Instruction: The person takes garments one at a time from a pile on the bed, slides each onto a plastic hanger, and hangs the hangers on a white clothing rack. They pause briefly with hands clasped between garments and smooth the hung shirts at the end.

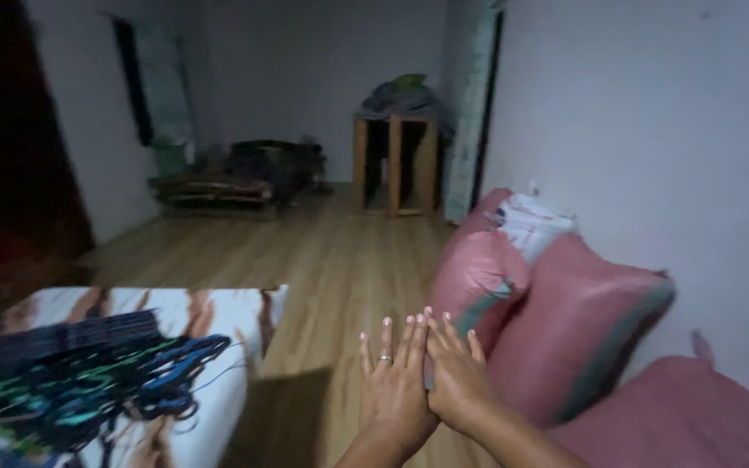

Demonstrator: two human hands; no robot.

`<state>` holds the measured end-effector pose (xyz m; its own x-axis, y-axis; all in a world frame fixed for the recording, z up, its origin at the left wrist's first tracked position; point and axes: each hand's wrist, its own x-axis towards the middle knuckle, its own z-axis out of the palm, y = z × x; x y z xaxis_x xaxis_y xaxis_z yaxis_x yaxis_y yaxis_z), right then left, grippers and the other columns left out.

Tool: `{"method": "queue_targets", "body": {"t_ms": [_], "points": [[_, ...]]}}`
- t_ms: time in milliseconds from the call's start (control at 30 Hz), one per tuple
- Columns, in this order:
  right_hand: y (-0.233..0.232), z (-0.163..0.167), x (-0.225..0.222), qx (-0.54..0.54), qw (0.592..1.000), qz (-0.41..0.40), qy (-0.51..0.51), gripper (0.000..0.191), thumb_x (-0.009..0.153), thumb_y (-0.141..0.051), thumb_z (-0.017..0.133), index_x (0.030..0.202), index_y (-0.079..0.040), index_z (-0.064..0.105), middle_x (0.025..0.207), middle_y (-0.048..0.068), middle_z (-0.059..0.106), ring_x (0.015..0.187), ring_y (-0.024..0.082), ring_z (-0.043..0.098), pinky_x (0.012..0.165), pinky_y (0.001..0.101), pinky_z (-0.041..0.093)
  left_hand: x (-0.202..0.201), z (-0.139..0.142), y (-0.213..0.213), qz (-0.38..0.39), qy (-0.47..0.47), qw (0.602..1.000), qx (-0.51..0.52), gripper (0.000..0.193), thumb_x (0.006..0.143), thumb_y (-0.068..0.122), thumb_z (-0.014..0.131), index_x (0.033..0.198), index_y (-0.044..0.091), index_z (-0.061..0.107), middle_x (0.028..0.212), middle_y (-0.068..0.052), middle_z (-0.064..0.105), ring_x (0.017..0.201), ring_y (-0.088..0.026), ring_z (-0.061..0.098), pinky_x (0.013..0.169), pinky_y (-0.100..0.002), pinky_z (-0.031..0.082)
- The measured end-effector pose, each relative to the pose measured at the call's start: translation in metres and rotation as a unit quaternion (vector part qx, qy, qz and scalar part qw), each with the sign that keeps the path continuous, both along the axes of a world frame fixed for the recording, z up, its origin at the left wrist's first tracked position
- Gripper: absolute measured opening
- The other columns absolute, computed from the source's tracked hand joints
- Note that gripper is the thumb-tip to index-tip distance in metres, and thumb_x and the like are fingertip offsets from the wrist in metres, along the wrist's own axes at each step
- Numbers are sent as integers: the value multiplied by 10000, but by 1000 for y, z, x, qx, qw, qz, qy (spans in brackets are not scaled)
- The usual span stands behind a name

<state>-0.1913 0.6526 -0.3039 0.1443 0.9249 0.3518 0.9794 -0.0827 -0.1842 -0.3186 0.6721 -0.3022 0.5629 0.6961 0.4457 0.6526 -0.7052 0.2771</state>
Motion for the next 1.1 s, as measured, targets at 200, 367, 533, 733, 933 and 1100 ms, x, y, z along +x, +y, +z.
{"method": "queue_targets", "body": {"t_ms": [200,367,533,733,933,1100], "points": [[13,-5,-34,-18,998,49,-19,898,833,-183,651,1608,-155,199,1699,51,100,1569,278,65,1234,548,79,-35,-10,3,54,33,998,11,1125,754,333,768,1625,111,91,1721,-70,161,1548,-340,33,1193,-606,-66],[36,-8,-62,-19,995,99,-21,869,851,-193,641,1605,-136,214,1694,58,131,1572,286,62,1242,547,81,-66,-16,14,92,12,995,36,1092,755,357,772,1583,83,115,1712,-95,188,1541,-356,59,1188,-615,-52],[73,-18,-100,-46,990,133,-2,916,838,-201,644,1629,-158,184,1742,45,97,1561,268,36,1233,549,41,-106,-21,37,123,-7,992,11,1146,750,361,790,1628,81,109,1698,-118,199,1533,-358,58,1189,-611,-55],[117,-34,-157,-36,980,197,-3,808,920,-221,613,1620,-168,212,1689,83,171,1577,305,60,1223,584,67,-165,-34,68,162,-11,986,43,1141,695,241,813,1601,83,137,1652,-96,248,1536,-364,105,1180,-619,-36],[145,-37,-215,-100,975,199,4,991,783,-177,748,1603,-215,193,1691,54,137,1580,271,44,1262,540,54,-219,-64,114,174,6,985,-3,1154,709,257,812,1601,87,100,1703,-99,222,1537,-379,83,1181,-632,-43],[179,-49,-259,-120,972,202,-5,1066,737,-150,773,1612,-166,165,1698,24,142,1588,252,48,1264,539,58,-263,-88,154,172,-22,983,55,1147,694,307,823,1590,78,145,1671,-106,268,1517,-396,132,1162,-654,-24]]}}
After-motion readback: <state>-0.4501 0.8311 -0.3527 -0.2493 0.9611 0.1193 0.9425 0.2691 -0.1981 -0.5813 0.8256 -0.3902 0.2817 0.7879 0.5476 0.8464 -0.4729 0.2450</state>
